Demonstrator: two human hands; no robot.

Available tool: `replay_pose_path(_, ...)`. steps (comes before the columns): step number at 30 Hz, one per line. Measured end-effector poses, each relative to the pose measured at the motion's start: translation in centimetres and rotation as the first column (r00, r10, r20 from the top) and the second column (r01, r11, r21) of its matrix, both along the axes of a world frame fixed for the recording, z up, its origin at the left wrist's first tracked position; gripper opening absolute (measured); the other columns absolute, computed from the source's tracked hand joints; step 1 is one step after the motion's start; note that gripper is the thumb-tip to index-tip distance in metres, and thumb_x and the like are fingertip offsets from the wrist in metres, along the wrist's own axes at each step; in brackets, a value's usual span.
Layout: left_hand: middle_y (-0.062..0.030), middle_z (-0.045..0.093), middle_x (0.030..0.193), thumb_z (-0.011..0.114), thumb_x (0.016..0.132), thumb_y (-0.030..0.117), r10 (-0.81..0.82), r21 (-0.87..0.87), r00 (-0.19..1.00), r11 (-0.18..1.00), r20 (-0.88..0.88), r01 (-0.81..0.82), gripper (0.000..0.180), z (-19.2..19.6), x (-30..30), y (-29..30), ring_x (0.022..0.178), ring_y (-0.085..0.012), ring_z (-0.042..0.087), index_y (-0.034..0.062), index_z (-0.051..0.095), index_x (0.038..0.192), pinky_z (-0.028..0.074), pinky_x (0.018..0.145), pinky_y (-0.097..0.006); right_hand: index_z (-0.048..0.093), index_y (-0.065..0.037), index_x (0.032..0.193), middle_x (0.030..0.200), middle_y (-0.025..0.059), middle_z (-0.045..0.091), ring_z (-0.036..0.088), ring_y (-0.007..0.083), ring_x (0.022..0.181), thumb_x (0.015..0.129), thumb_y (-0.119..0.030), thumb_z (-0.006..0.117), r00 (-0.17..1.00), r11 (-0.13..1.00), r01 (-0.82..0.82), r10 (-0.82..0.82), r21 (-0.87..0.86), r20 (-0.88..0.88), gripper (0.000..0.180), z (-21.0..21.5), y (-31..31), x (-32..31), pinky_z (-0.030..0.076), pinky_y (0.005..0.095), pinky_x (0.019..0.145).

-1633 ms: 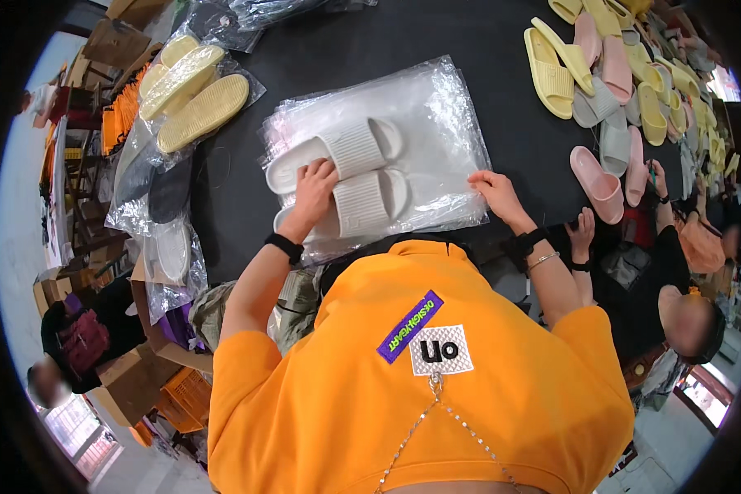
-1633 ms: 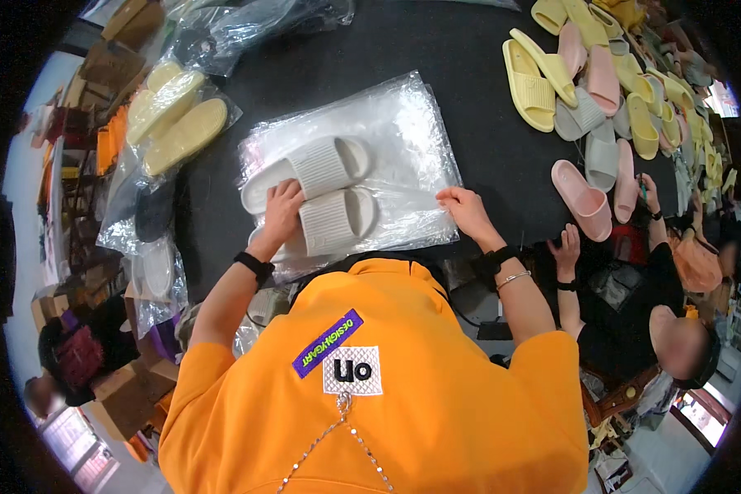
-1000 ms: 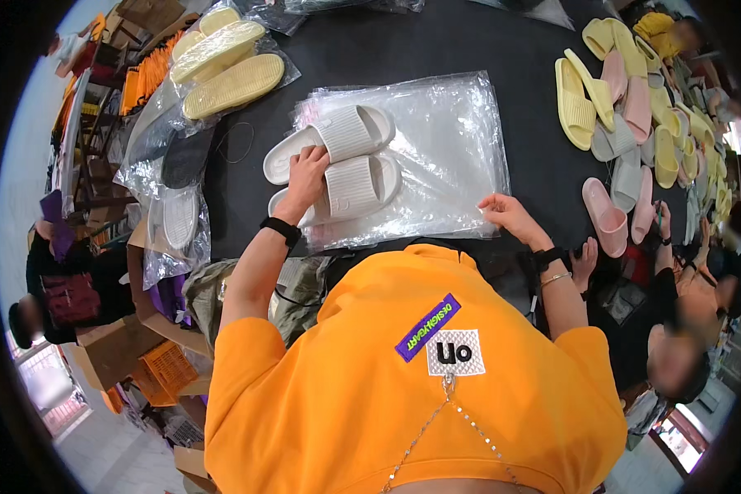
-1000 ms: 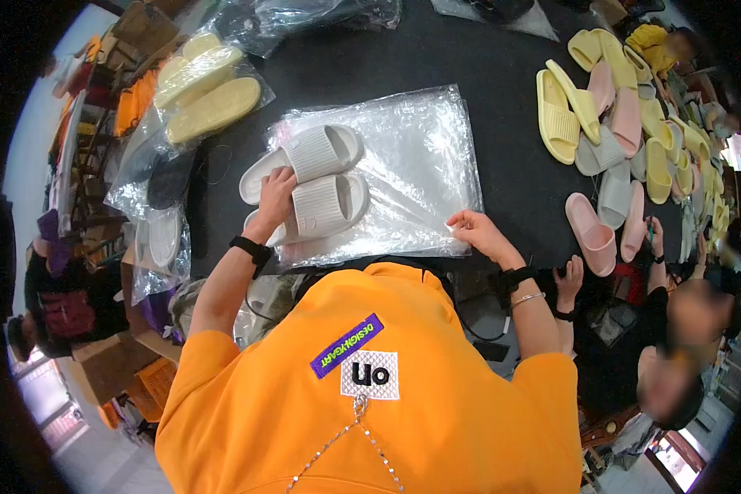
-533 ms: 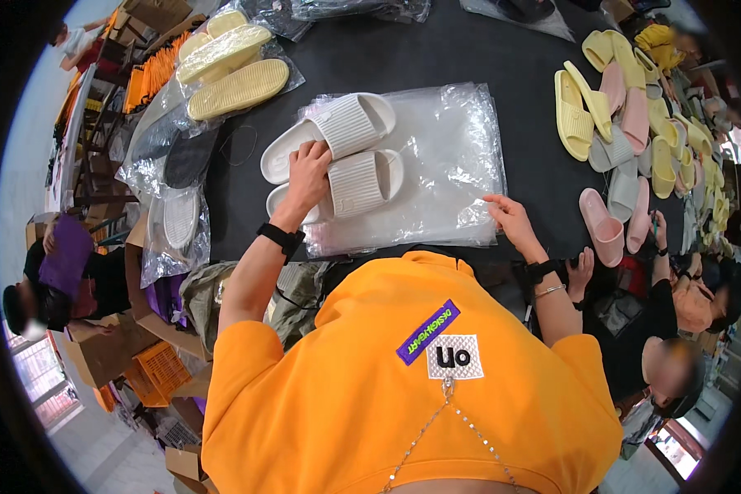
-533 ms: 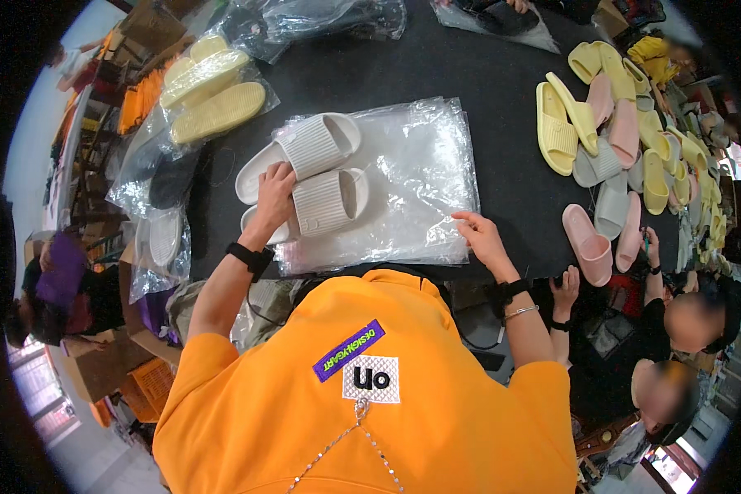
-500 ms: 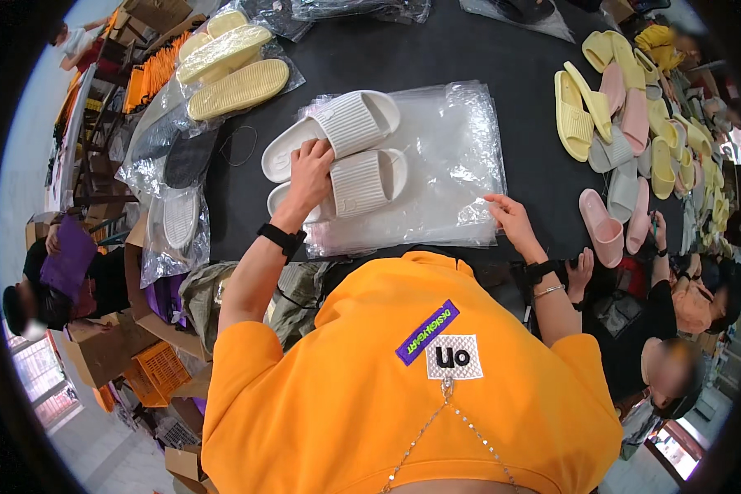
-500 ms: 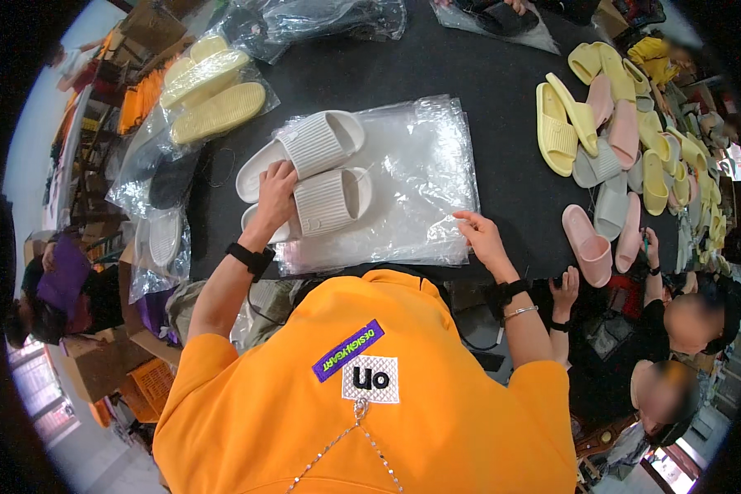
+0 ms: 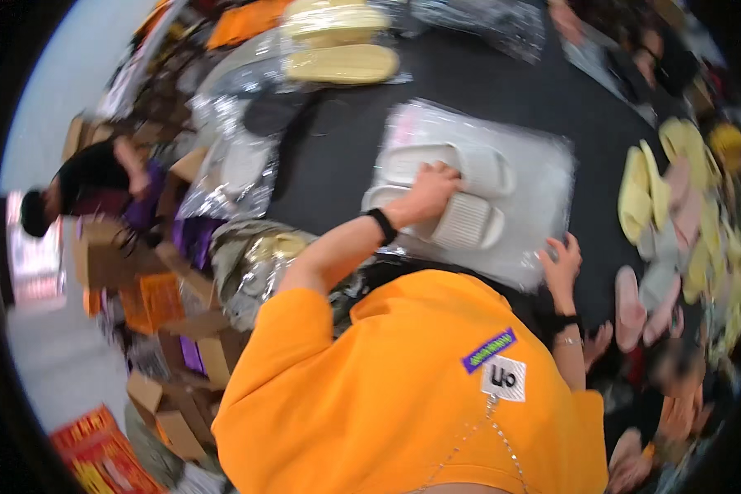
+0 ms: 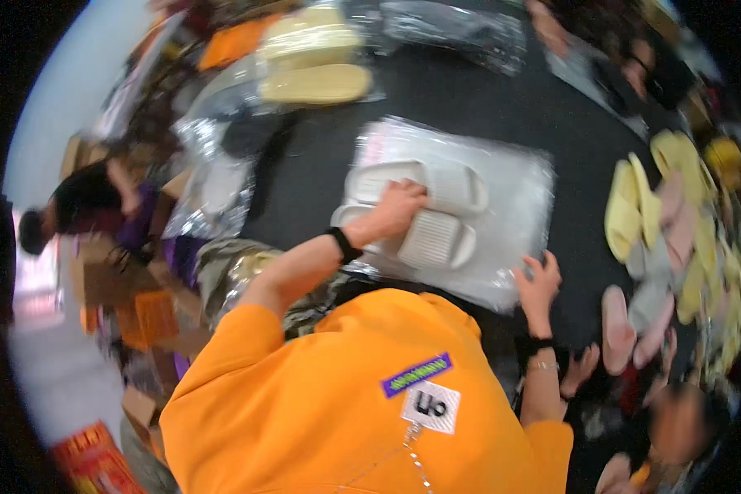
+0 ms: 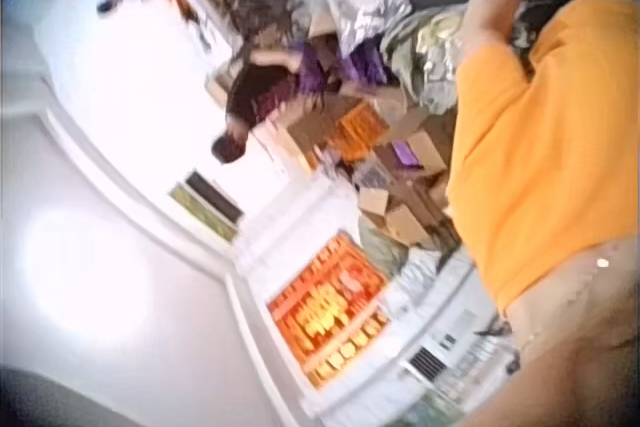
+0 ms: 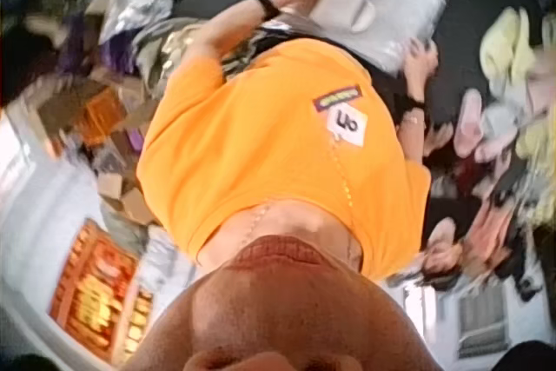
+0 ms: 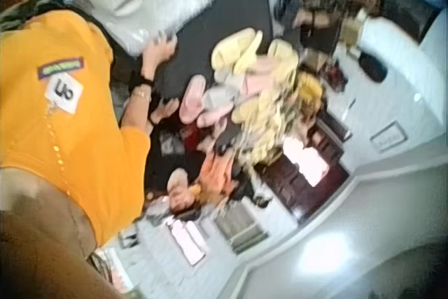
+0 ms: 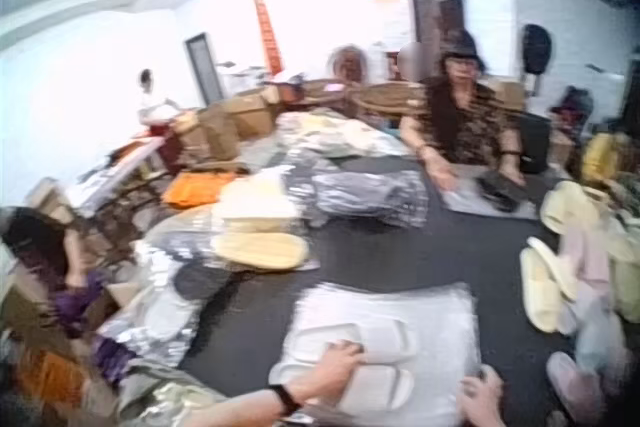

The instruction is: The person is sorting and placing various styles of plastic slides into clear plastic bags.

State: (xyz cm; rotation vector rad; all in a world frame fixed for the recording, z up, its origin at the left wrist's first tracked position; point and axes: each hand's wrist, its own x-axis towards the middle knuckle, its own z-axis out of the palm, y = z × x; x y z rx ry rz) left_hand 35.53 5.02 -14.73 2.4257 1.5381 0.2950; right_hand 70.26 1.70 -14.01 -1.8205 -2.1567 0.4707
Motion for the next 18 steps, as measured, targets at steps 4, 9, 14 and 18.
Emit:
replay_pose_path(4,-0.0012,0.055,0.099,0.054,0.071,0.014,-0.016,0.086,1.0,0.996,0.014,0.015,0.024,-2.7,0.8,0.9,0.099,-0.0243,0.048,0.0196,0.064,0.092,0.038,0.08,-0.045,0.055,-0.005,0.113,0.135,0.0232,0.031,0.031,0.0361,0.124,0.074,-0.018,0.065,0.97,0.987,0.095,-0.12,-0.128,-0.21,0.043,-3.8,1.8,0.9,0.025,0.0383,0.103)
replay_pose_path(9,-0.0022,0.055,0.098,0.056,0.072,0.014,-0.009,0.057,1.0,0.998,-0.018,0.01,0.021,0.6,0.9,0.0,0.096,-0.022,0.046,0.0134,0.061,0.092,0.036,0.077,-0.041,0.051,-0.004,0.12,0.139,0.0238,0.023,0.026,0.0346,0.128,0.076,-0.016,0.062,0.952,0.958,0.056,-0.136,-0.28,-0.275,0.047,-5.5,2.0,1.6,0.024,0.0375,0.104)
replay_pose_path(14,-0.0014,0.054,0.096,0.056,0.073,0.015,0.019,0.096,0.999,0.995,0.032,-0.022,0.019,-1.1,0.2,-0.7,0.096,-0.0208,0.045,0.0139,0.061,0.091,0.035,0.077,-0.039,0.051,-0.006,0.12,0.14,0.0227,0.023,0.022,0.0404,0.128,0.074,-0.021,0.063,0.995,0.979,-0.02,0.04,-0.202,0.096,0.05,-5.2,1.0,0.0,0.022,0.0457,0.103)
replay_pose_path(18,-0.0015,0.053,0.094,0.055,0.073,0.014,0.023,0.123,0.999,0.992,0.046,-0.029,0.019,-1.4,0.3,-0.6,0.096,-0.0207,0.045,0.0139,0.061,0.092,0.035,0.077,-0.039,0.05,-0.011,0.122,0.141,0.0212,0.021,0.017,0.041,0.129,0.071,-0.027,0.066,0.941,0.954,-0.26,0.216,0.149,0.262,0.056,-3.7,1.7,-2.0,0.018,0.0532,0.102)
